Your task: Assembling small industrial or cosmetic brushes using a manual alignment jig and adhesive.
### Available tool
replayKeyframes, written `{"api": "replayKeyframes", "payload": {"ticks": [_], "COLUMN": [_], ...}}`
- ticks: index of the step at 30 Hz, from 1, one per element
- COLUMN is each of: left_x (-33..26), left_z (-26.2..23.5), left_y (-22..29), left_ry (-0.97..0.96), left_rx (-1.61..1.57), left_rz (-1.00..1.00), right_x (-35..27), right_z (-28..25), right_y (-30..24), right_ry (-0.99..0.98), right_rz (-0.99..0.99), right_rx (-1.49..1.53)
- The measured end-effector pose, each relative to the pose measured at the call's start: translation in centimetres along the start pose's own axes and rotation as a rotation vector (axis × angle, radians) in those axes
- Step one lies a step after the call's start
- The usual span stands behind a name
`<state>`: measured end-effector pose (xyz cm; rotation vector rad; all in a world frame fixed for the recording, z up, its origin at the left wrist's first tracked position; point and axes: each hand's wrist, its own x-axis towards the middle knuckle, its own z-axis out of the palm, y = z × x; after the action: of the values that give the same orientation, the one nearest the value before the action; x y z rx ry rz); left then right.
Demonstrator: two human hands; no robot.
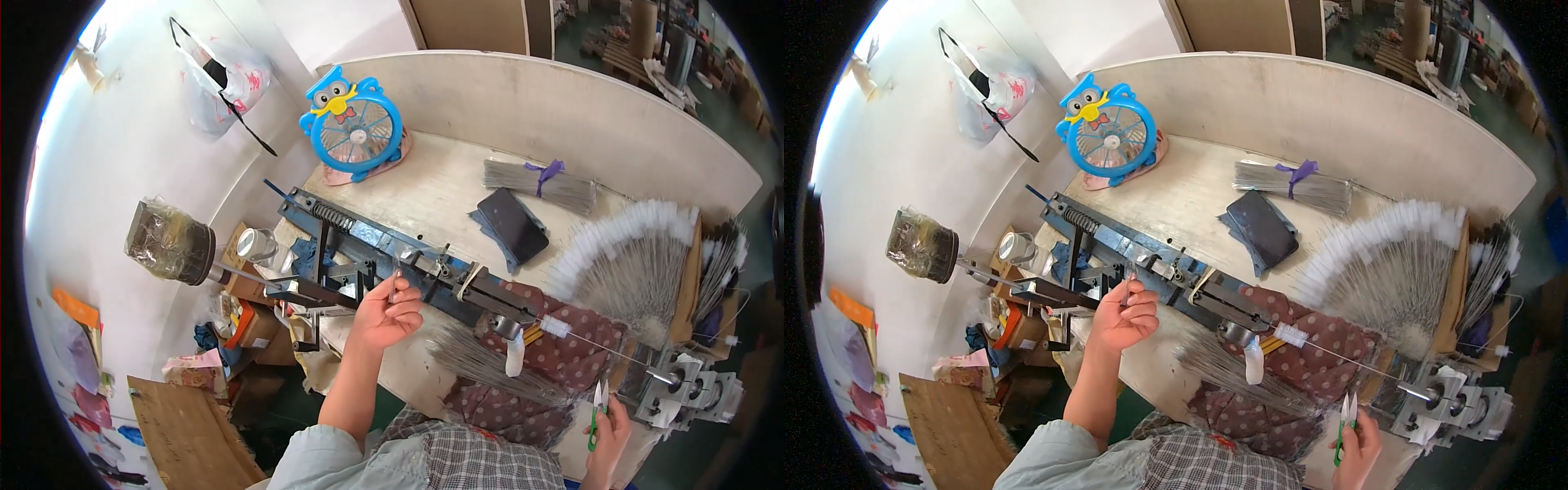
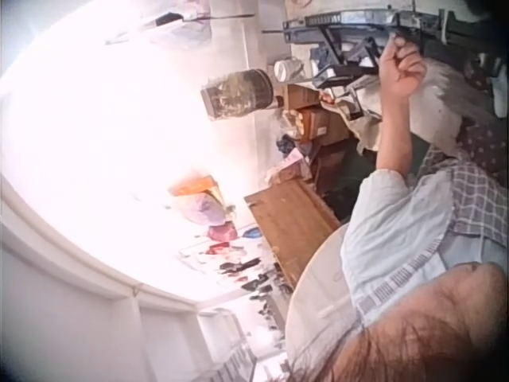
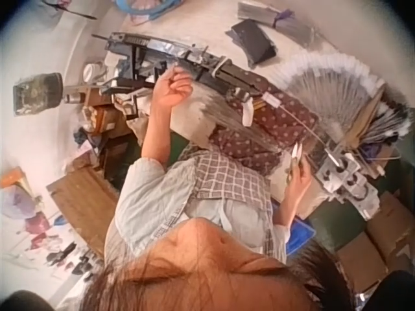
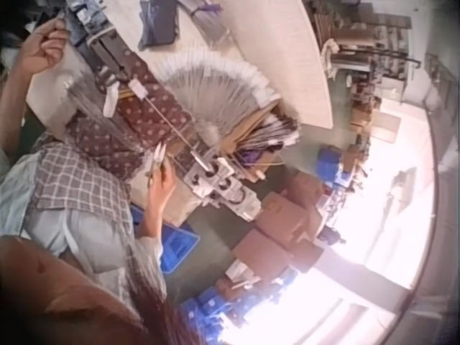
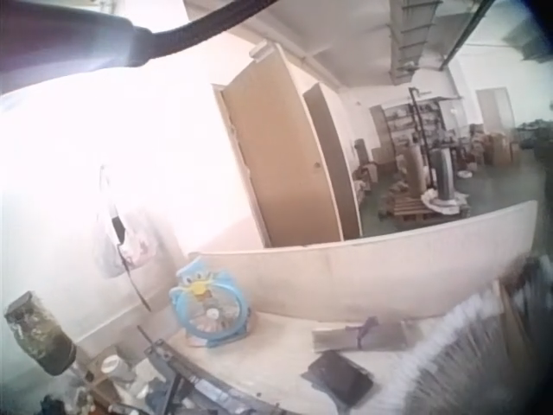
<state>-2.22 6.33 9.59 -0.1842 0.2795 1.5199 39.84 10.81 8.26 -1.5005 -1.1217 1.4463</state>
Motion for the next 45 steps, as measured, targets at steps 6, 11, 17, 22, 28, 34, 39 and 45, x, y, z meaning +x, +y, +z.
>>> {"api": "replayKeyframes", "payload": {"ticks": [6,11,17,22,28,34,39,45], "left_x": [-0.8,-1.5,-2.2,-2.7,-3.2,-3.4,-3.3,-3.4], "left_z": [-0.1,0.1,-0.1,-0.2,-0.5,-0.7,-0.9,-0.9], "left_y": [0.1,-0.1,0.2,-0.3,-0.2,0.1,0.2,0.5], "left_ry": [0.06,0.368,0.409,0.444,0.493,0.502,0.512,0.508], "left_rx": [0.077,0.71,0.981,1.074,1.104,1.136,1.148,1.159], "left_rz": [0.072,0.332,0.375,0.421,0.433,0.456,0.464,0.466], "right_x": [-2.2,-1.1,1.1,2.0,2.2,2.5,2.8,2.9], "right_z": [-0.9,5.9,13.5,19.4,23.4,25.3,26.4,27.0], "right_y": [-0.3,-4.2,-4.5,-5.4,-6.3,-6.0,-6.1,-6.5], "right_ry": [-0.212,-0.673,-0.951,-1.003,-0.96,-0.881,-0.892,-0.893], "right_rz": [-0.159,0.228,-0.197,-0.046,-0.178,-0.318,-0.325,-0.331], "right_rx": [-0.471,-0.195,-0.28,-0.362,-0.418,-0.476,-0.496,-0.507]}}
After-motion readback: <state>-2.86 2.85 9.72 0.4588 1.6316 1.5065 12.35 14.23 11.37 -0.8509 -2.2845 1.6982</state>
